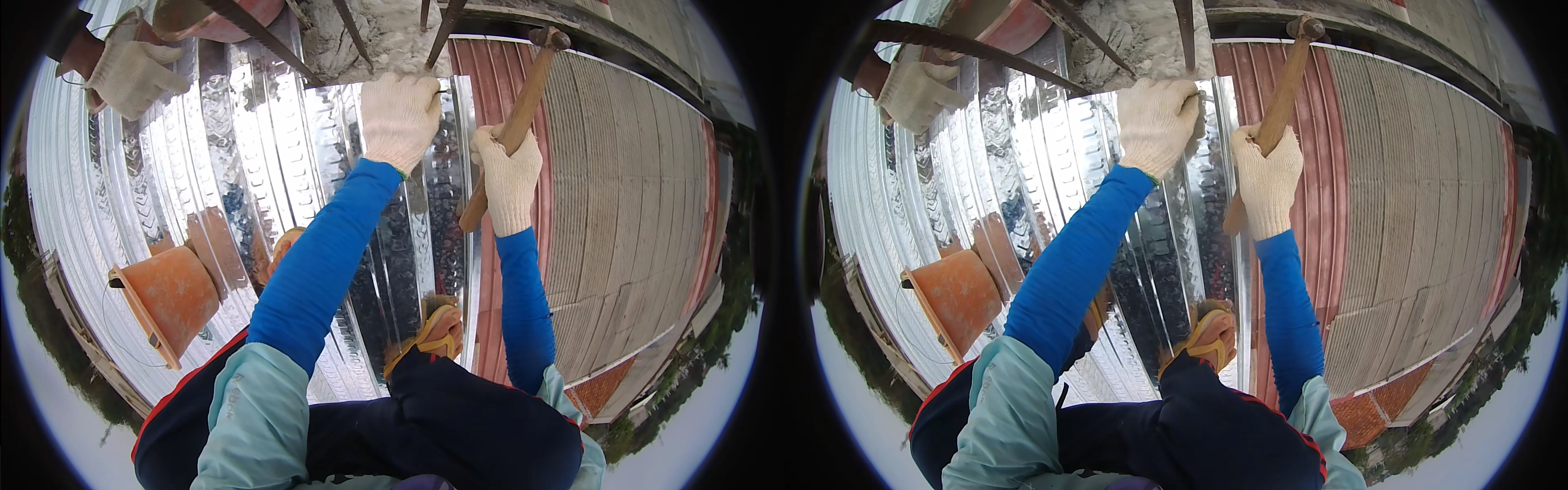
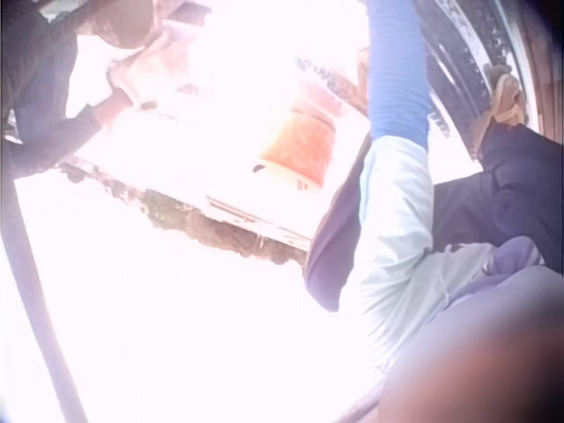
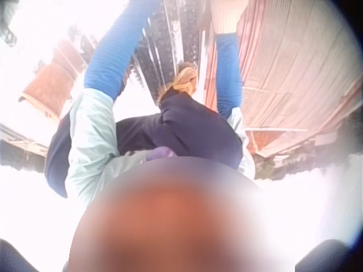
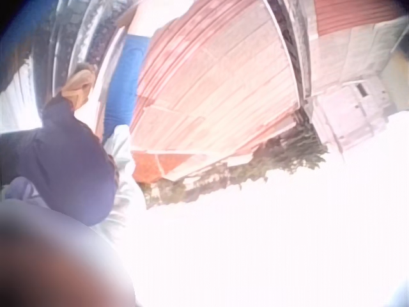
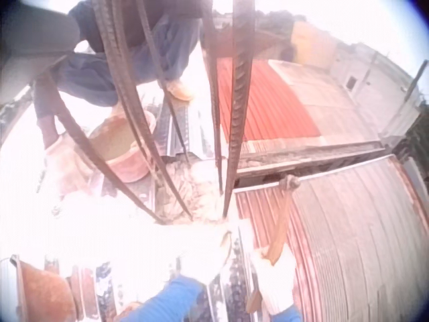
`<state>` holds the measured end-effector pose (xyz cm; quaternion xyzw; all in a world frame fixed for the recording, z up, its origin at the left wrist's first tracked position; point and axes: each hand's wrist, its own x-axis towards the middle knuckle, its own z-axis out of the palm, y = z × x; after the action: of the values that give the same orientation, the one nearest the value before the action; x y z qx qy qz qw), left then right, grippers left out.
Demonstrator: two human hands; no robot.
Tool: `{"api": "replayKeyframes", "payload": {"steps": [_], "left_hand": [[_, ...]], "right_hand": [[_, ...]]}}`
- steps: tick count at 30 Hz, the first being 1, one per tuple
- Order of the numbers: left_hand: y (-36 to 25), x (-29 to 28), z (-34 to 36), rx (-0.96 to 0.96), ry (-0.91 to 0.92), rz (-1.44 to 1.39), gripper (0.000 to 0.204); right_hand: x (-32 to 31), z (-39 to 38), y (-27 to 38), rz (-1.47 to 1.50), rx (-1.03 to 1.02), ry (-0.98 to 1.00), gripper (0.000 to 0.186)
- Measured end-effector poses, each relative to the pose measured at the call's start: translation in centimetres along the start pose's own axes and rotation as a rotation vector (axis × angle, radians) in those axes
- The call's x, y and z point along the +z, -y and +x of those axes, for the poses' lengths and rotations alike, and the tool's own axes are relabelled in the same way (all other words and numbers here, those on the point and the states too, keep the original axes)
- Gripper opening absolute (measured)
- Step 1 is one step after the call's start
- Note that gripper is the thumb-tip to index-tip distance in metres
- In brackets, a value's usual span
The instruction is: The person installs corrugated metal roof panels by hammering nails into the roof structure. They retrieve nails from a bucket and use a hammer to secure the panels to the roof frame.
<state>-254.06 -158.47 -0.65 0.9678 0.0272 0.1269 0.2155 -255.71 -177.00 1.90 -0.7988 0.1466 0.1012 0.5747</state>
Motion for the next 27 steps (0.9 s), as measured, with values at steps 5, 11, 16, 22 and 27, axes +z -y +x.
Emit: {"api": "replayKeyframes", "payload": {"steps": [5,11,16,22,27], "left_hand": [[-0.9,0.4,1.9,-0.011,0.031,-0.020,0.019],[-1.6,2.3,1.6,-0.147,0.043,-0.080,0.021],[-4.1,4.5,0.3,-0.327,-0.158,-0.304,0.021],[-3.9,5.6,-0.7,-0.385,-0.234,-0.253,0.019],[-4.1,6.0,-0.6,-0.349,-0.206,-0.227,0.020]], "right_hand": [[-0.9,-2.1,-2.2,-0.222,-0.008,-0.118,0.023],[1.2,-2.7,-3.2,-0.296,0.054,-0.051,0.037],[1.4,-3.3,-3.4,-0.358,0.044,-0.165,0.038],[2.5,-2.9,-3.6,-0.292,0.131,-0.162,0.035],[2.6,-2.8,-4.4,-0.329,0.115,-0.224,0.031]]}}
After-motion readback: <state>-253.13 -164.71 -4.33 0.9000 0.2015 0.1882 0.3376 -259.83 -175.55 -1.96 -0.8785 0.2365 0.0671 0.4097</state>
